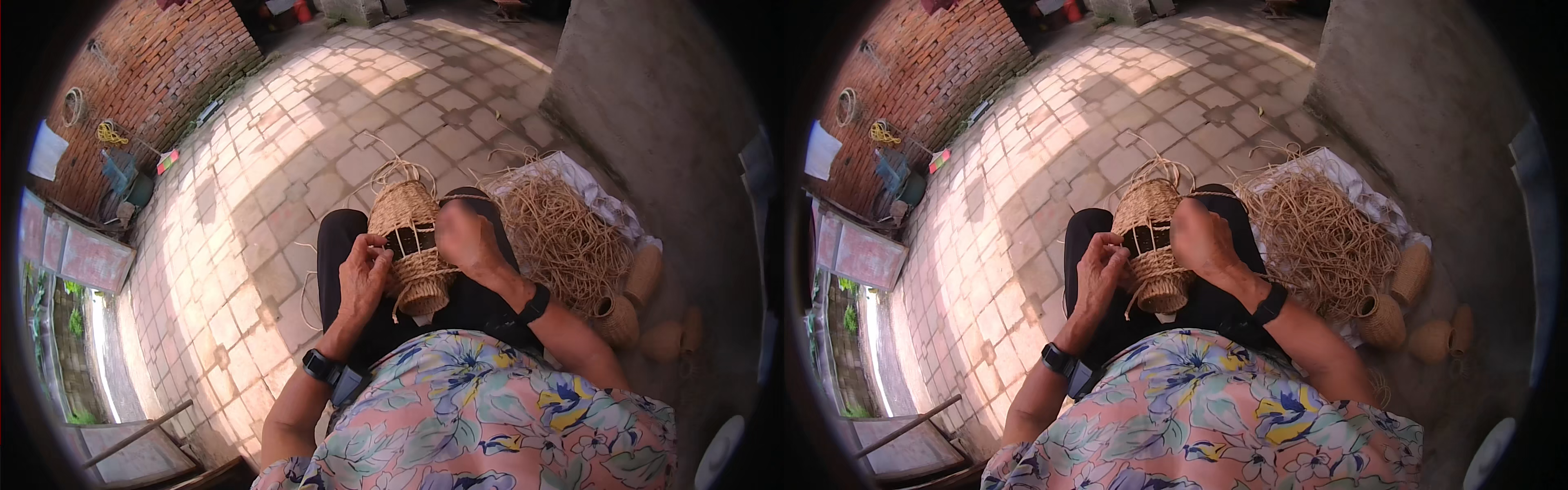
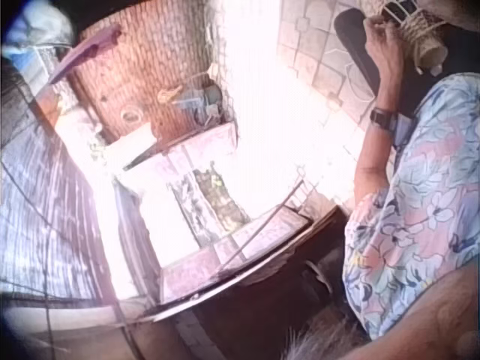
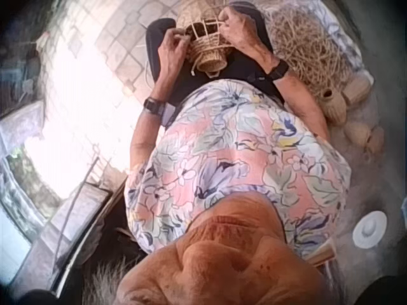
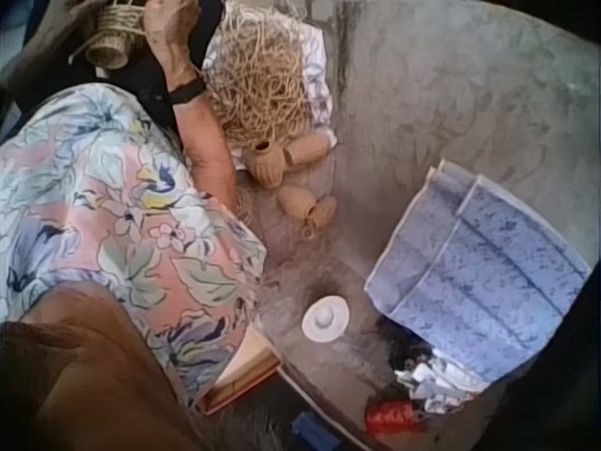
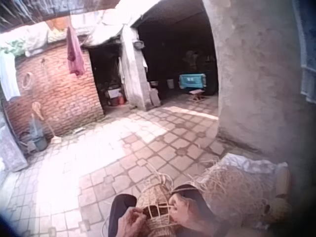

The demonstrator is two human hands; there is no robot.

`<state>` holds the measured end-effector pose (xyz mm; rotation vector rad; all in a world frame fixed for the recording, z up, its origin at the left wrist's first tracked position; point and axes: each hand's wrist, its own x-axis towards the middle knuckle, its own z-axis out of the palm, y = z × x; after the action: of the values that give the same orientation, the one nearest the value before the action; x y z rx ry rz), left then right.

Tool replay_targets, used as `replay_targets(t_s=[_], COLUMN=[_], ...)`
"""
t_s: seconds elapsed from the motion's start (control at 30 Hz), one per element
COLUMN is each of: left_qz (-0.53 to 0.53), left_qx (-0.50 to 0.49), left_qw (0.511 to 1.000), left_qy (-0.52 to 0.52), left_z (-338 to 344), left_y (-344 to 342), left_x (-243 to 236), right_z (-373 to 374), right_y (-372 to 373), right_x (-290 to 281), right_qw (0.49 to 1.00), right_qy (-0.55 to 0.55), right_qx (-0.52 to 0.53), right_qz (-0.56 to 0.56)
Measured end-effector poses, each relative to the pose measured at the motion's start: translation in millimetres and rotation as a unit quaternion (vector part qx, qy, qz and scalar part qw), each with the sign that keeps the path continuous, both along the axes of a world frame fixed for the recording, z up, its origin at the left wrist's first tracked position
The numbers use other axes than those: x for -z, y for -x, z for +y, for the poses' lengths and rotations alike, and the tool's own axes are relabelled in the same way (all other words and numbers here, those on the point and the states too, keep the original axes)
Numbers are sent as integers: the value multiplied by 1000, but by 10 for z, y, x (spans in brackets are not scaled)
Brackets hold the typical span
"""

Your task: Weave together natural fibers to construct a basket.

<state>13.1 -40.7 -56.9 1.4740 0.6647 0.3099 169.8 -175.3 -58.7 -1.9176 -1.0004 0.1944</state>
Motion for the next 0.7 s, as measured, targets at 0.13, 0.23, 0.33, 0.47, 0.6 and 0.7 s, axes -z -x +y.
replay_targets(t_s=[0.13,0.23,0.33,0.47,0.6,0.7], left_qz=[-38,-50,43,45,36,27], left_qx=[-49,57,123,133,116,81], left_qw=[935,911,931,942,947,965], left_qy=[-350,-406,-342,-303,-297,-247], left_z=[-85,-127,-145,-118,-158,-212], left_y=[-110,-237,-337,-375,-340,-333], left_x=[-186,-249,-289,-169,-123,-116], right_z=[-339,-463,-423,-241,-104,-52], right_y=[-338,-492,-515,-429,-265,-43], right_x=[214,131,89,71,118,193], right_qw=[996,981,921,839,929,999], right_qy=[47,39,-29,-66,36,49], right_qx=[71,19,-49,-123,-101,-18], right_qz=[-39,187,385,526,353,17])
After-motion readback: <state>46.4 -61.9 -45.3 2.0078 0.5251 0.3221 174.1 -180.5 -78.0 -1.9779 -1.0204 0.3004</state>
